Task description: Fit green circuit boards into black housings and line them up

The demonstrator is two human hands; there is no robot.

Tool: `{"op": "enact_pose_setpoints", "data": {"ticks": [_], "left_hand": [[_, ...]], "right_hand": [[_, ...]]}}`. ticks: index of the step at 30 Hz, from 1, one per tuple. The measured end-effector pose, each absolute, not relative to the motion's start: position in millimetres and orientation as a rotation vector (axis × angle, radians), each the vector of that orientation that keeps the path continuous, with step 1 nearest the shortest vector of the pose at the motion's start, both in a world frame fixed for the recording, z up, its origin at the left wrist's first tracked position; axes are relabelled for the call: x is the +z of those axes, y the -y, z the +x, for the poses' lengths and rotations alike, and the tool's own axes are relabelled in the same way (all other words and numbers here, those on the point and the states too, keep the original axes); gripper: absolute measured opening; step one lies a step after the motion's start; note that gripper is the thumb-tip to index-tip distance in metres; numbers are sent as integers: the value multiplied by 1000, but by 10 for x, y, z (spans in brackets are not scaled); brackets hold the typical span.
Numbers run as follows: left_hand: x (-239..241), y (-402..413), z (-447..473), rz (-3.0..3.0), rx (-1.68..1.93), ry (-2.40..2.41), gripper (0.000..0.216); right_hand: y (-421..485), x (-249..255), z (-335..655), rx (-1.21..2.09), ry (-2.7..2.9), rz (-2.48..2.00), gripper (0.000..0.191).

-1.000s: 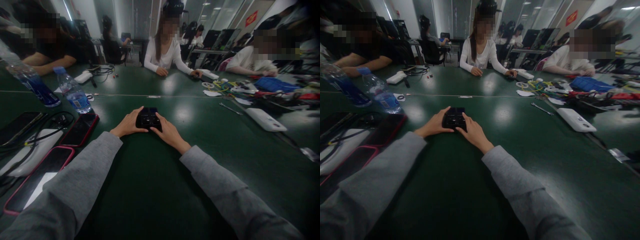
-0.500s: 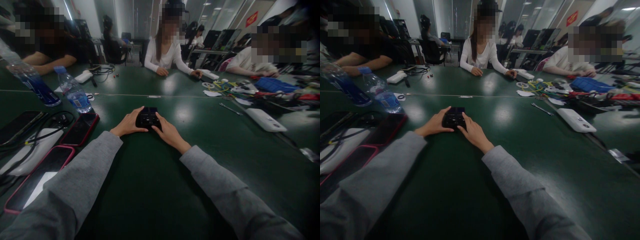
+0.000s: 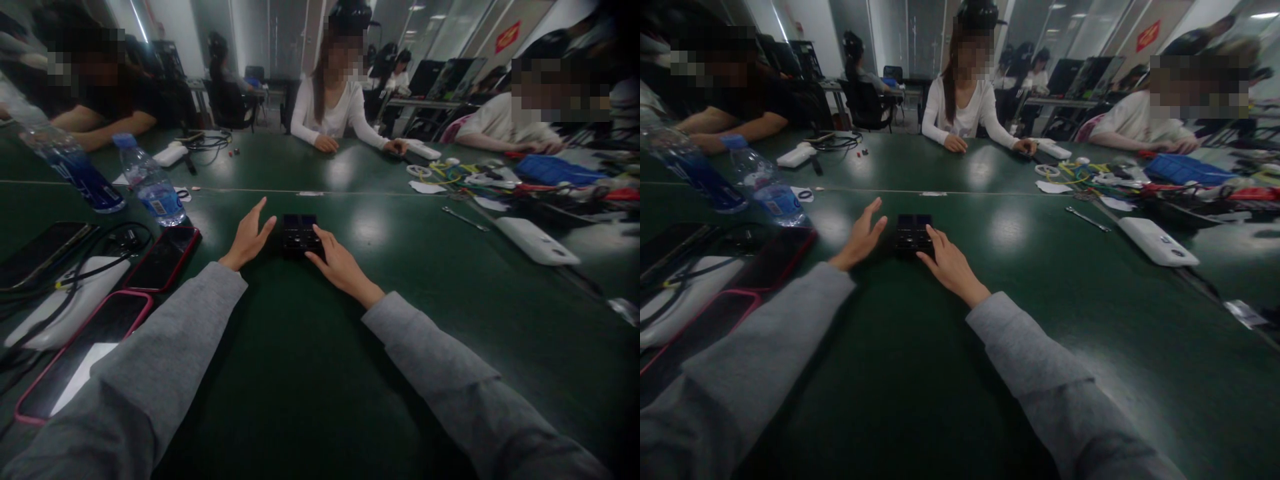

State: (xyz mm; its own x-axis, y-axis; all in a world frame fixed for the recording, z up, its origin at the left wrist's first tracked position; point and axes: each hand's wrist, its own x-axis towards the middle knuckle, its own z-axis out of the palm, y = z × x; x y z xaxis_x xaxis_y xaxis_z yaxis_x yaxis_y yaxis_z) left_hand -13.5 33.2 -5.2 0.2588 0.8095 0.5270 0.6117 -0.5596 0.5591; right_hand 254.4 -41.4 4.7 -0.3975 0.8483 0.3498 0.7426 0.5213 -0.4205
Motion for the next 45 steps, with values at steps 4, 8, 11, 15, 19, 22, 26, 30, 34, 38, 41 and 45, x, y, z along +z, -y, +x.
{"op": "enact_pose_setpoints", "data": {"ticks": [4, 8, 11, 15, 19, 22, 26, 30, 34, 38, 41, 45], "left_hand": [[-129, -336, -123, 2375, 1147, -1453, 65], [-113, -232, -34, 2586, 962, -1363, 58], [-58, -176, -6, 2620, 914, -1360, 60], [-17, -157, -10, 2634, 873, -1309, 64], [22, -127, -4, 2701, 844, -1286, 65], [82, -86, 8, 2812, 762, -1228, 65], [140, -61, 18, 2887, 679, -1230, 64], [133, -88, 20, 2858, 710, -1252, 61], [120, -98, 29, 2848, 743, -1260, 57], [155, -35, 62, 2902, 651, -1288, 59], [208, 20, 87, 2904, 645, -1423, 64], [202, -16, 25, 2722, 753, -1759, 67]], "right_hand": [[416, 54, 2555, 147, 2240, -1245, 73], [422, 62, 2555, 44, 2308, -1202, 71], [428, 65, 2550, 45, 2379, -1191, 63], [430, 57, 2549, 44, 2371, -1192, 62], [421, 44, 2551, 4, 2381, -1188, 60], [413, 36, 2550, -2, 2394, -1211, 56], [407, 29, 2549, -30, 2399, -1214, 55], [403, 32, 2543, -38, 2393, -1210, 54], [404, 33, 2520, -15, 2382, -1219, 55], [413, 32, 2497, 17, 2383, -1191, 59], [433, 63, 2490, 15, 2365, -1182, 58], [455, 119, 2492, -14, 2307, -1189, 57]]}}
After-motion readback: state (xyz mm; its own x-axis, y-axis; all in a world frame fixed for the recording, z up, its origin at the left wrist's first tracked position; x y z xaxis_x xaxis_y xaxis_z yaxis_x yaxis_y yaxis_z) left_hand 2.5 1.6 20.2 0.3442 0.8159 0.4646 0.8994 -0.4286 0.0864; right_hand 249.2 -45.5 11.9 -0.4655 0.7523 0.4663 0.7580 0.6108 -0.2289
